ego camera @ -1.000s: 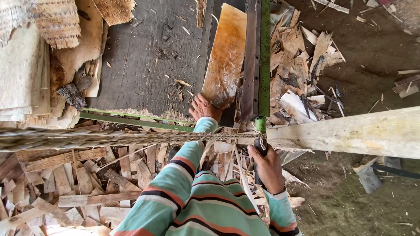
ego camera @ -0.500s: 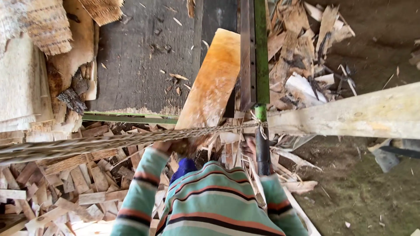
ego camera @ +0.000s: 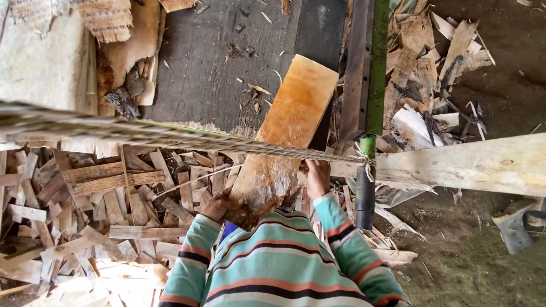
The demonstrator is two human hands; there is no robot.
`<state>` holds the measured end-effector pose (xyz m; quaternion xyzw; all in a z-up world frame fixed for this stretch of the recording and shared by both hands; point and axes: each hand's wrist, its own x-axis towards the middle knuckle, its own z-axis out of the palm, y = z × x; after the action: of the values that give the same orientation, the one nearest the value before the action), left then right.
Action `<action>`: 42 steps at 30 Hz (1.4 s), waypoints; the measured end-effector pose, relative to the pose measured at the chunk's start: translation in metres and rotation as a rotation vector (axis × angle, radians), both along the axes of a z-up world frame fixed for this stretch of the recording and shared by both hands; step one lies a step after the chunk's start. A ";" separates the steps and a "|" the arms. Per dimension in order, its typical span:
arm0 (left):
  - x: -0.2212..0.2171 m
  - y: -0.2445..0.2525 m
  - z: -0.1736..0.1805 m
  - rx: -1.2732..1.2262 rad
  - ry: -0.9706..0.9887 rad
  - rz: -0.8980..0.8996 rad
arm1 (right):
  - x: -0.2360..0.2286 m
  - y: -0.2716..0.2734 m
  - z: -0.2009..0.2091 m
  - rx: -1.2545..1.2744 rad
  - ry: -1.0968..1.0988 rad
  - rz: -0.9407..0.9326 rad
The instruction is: Cutting thin wood veneer sheets into smaller rectangles using a manual guillotine-style shearing machine.
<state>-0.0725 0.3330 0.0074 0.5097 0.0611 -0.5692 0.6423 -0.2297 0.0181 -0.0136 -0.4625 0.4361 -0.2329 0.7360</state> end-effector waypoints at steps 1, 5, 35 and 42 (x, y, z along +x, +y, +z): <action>0.004 0.012 -0.004 -0.004 -0.003 0.002 | 0.006 -0.005 -0.018 -0.004 -0.003 0.002; 0.020 0.048 -0.016 0.047 -0.133 -0.164 | 0.038 -0.014 -0.002 0.000 -0.048 -0.274; 0.211 0.138 -0.004 -0.218 -0.296 0.651 | 0.127 0.180 -0.061 -0.422 0.523 0.931; 0.156 0.091 -0.001 -0.392 -0.184 0.878 | 0.185 0.236 0.001 0.160 -0.018 0.832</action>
<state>0.0837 0.4237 0.0067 0.3536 0.1048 -0.1980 0.9082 -0.0443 0.2539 -0.0122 -0.5387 0.2224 0.1147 0.8045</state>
